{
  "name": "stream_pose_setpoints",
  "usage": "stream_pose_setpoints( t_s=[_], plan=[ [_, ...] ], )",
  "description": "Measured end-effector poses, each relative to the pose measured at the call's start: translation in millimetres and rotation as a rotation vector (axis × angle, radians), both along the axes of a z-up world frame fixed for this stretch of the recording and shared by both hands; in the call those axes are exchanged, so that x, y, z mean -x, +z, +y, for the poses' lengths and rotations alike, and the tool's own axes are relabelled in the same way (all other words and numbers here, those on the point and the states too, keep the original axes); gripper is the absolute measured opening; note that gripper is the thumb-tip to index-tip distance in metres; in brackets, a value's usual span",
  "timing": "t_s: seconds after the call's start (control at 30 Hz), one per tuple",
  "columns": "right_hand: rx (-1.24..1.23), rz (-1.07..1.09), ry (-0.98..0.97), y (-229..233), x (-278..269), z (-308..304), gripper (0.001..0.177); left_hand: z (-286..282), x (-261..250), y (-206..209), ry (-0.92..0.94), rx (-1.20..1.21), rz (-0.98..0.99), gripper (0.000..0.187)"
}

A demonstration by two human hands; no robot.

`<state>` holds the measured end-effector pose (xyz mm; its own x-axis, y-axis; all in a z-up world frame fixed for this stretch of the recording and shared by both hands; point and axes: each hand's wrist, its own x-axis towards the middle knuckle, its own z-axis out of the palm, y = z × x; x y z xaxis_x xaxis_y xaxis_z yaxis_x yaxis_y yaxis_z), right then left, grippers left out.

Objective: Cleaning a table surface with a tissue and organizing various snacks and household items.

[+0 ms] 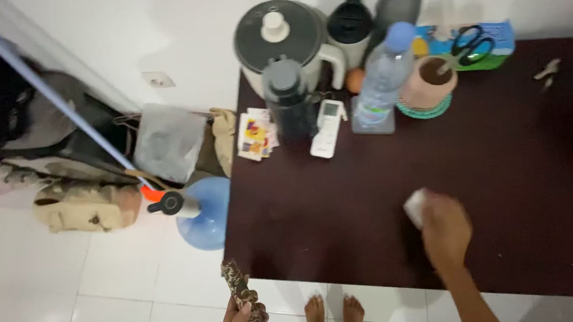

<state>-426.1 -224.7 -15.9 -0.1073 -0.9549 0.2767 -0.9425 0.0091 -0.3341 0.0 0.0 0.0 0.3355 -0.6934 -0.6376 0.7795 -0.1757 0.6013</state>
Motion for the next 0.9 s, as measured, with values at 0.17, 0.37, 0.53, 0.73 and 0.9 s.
stream_pose_setpoints(
  t_s=[0.17,0.37,0.53,0.73,0.9],
  plan=[
    [0.250,-0.151,-0.062,-15.5,-42.3,-46.2,0.020,21.3,-40.4,-5.7,0.010,0.144,0.001,0.080],
    [0.063,-0.740,-0.051,-4.0,-213.8,-20.1,0.017,35.5,-73.7,-2.7,0.036,0.120,-0.013,0.078],
    [-0.303,-0.912,0.139,71.8,-349.2,31.2,0.026,31.8,-86.8,10.5,0.036,0.042,-0.036,0.079],
    [-0.592,-0.432,0.611,49.4,-321.7,3.3,0.039,24.1,-99.7,0.8,0.013,0.188,0.000,0.080],
    [0.354,-0.043,0.357,20.7,-267.4,-67.4,0.030,28.6,-110.2,-0.8,-0.001,0.090,-0.058,0.081]
  ],
)
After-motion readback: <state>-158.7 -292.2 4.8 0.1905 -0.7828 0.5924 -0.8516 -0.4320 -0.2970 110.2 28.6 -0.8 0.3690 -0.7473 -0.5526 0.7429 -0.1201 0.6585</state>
